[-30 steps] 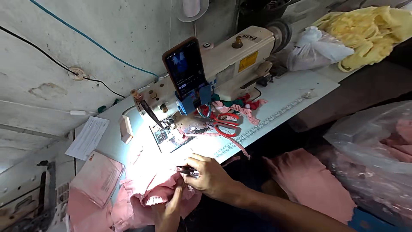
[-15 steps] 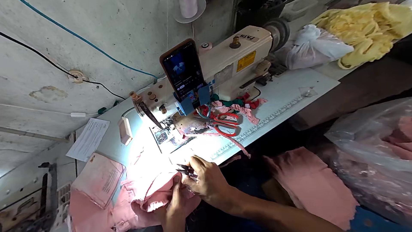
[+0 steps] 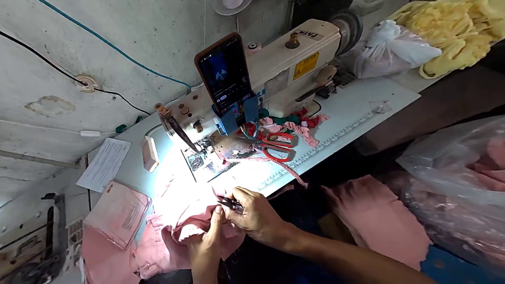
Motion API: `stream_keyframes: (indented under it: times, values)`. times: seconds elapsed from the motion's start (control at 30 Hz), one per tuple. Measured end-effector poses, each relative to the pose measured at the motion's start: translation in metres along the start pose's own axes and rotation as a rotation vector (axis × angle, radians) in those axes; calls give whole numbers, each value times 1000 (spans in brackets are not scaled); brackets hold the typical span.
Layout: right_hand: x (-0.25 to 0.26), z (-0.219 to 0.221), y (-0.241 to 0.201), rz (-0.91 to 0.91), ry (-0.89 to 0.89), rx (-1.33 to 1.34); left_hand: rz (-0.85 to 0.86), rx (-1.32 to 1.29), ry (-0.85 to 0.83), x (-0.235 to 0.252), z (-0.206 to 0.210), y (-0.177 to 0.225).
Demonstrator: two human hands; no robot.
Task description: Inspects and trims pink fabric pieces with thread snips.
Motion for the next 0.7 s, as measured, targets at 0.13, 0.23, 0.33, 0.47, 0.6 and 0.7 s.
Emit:
stream_keyframes:
  times: [0.13,0.23,0.33,0.47,0.6,0.7]
  values:
    - [0,-4,1,3,23,-24,55,219,28,0,-1,8]
    - [1,-5,4,9,10,-1,94,202,19,1,1,11]
    - [2,1,17,167,-53,150,61,96,-14,4,4,5]
    - [-6,-7,8,240,-71,302,56,99,-1,7,4,8]
    - [-25,-10,-4,236,-162,352,34,94,-6,7,1,9]
    - [-26,-11,-1,195,-160,241,25,130,-28,6,4,11]
Point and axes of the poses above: each hand's wrist, its own x-axis towards the middle knuckle, its own z-axis out of the palm, y = z × x, the point moved 10 cm from there along x, towards the middle knuckle, and after that the axes turned 1 degree about z, right-handed, at the moved point
